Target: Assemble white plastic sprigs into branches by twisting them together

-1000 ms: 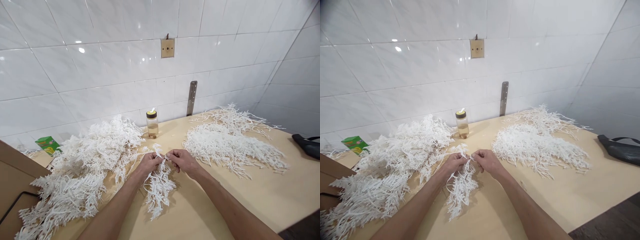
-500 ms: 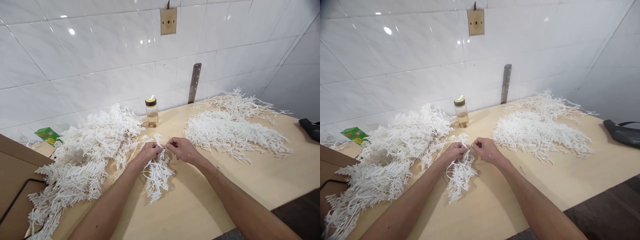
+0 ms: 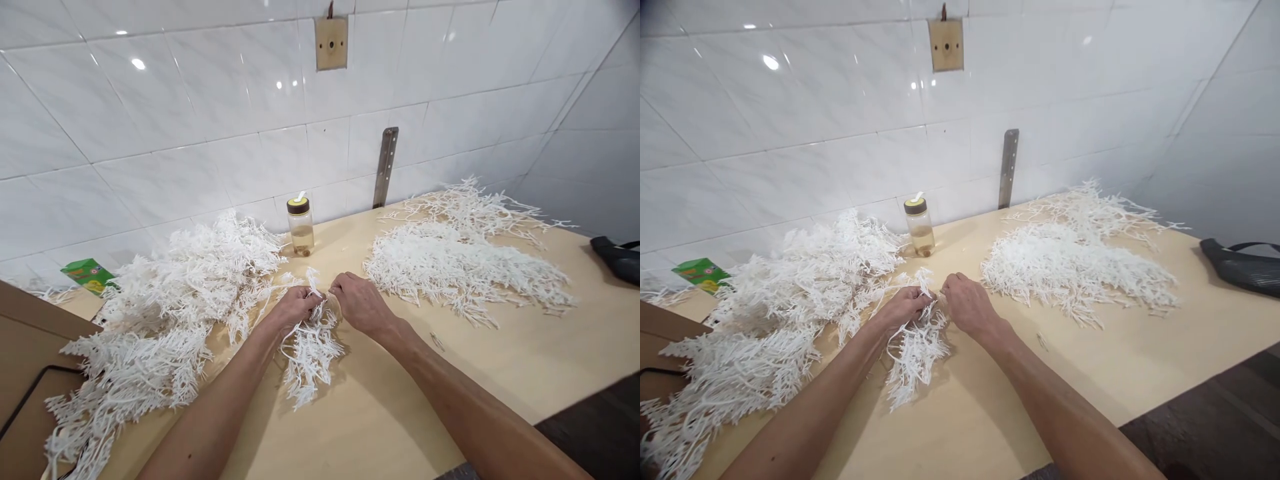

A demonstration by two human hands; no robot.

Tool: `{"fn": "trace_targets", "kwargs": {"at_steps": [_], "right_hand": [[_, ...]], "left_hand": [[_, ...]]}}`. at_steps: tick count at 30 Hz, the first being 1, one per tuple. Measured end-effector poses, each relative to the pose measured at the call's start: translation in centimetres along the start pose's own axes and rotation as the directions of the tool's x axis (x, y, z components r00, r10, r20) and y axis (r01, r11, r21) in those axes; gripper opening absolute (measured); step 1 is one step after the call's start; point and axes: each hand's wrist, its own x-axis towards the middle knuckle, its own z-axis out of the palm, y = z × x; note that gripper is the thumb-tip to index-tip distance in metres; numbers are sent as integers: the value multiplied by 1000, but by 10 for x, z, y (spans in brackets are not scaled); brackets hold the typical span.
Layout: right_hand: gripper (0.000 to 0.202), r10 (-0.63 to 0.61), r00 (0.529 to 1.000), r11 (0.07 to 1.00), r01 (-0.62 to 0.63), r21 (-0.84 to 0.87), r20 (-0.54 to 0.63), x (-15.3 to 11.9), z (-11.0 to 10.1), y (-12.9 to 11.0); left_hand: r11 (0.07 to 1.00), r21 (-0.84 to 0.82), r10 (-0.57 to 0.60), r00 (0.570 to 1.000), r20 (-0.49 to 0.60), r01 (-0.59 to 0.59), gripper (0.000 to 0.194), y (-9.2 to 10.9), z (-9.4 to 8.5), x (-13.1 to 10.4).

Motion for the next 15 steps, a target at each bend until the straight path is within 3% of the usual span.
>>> {"fn": "trace_targets", "kwargs": {"at_steps": [3, 5, 8, 10, 12, 15], "right_hand": [[20, 167, 982, 983, -173, -69, -83, 2, -7, 22], [17, 291, 938, 949, -308, -68, -189, 3, -14, 38], [17, 319, 903, 947, -314, 63, -287, 2, -20, 43], [21, 293, 930, 944, -244, 224, -221, 1, -20, 33], [24, 231, 970, 904, -186, 385, -72, 1, -18, 16], [25, 136, 987, 834, -159, 528, 84, 1, -12, -5]], "left_hand": [[1000, -4, -13, 999, 30, 13, 27, 1, -3, -3], [1000, -22, -9, 1000, 29, 10, 26, -1, -4, -2], [998, -56, 20, 1000, -9, -21, 28, -5, -6, 1], [996, -80, 36, 999, -39, -39, 30, -7, -5, 2], [994, -98, 48, 998, -40, -52, 32, -8, -4, 3], [993, -101, 65, 998, -15, -66, 30, -6, -2, 2]]}}
